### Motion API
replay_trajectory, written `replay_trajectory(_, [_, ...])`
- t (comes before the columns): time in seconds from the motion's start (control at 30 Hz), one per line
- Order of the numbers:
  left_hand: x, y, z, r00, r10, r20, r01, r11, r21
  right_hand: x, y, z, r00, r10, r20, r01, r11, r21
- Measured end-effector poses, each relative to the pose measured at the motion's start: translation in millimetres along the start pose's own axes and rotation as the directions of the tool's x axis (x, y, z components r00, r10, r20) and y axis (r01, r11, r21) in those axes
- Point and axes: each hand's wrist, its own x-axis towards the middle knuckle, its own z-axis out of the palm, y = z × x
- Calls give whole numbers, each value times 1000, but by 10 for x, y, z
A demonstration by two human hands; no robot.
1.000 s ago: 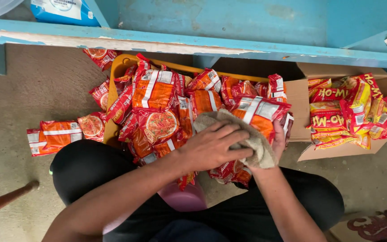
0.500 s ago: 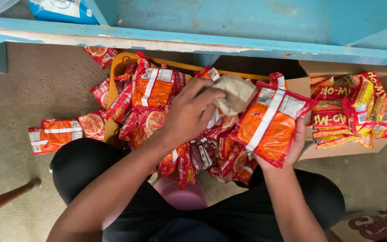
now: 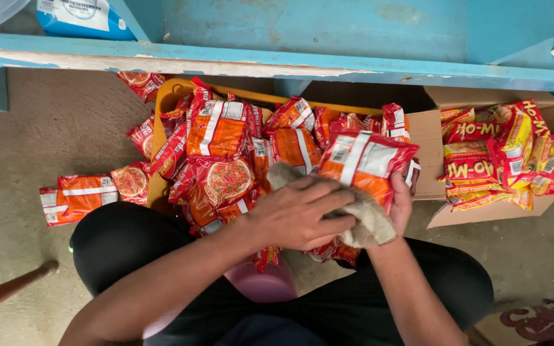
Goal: Wiping instant noodle packets with a cloth to remove dust and then stocking them onto a shelf.
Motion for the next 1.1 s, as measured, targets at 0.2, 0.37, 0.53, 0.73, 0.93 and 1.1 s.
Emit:
replay_trajectory(0.2, [-120,-246,130,986,-165,6,163,982,98,-21,212,70,976,-166,-144,142,977,-160])
replay_trajectory(0.37, [-61,-409,-115,912,-396,-105,404,912,76,36,149,-1070,965,-193,-175,143,954,-264])
replay_trajectory(0.53, [50,-466,-461,795,-568,-214,594,800,83,20,3,-972,958,-252,-138,192,919,-343])
replay_trajectory(0.73, [-15,-583,-639,482,-841,246,723,541,429,-125,-50,-32,906,-375,-194,338,920,-200])
replay_trajectory(0.93, [261,-346,-731,752,-638,167,626,770,123,-159,-43,23,895,-394,-209,365,916,-167])
replay_trajectory(1.1, [304,-199,-735,686,-677,268,713,550,-435,-125,-68,-377,913,-351,-208,320,932,-169])
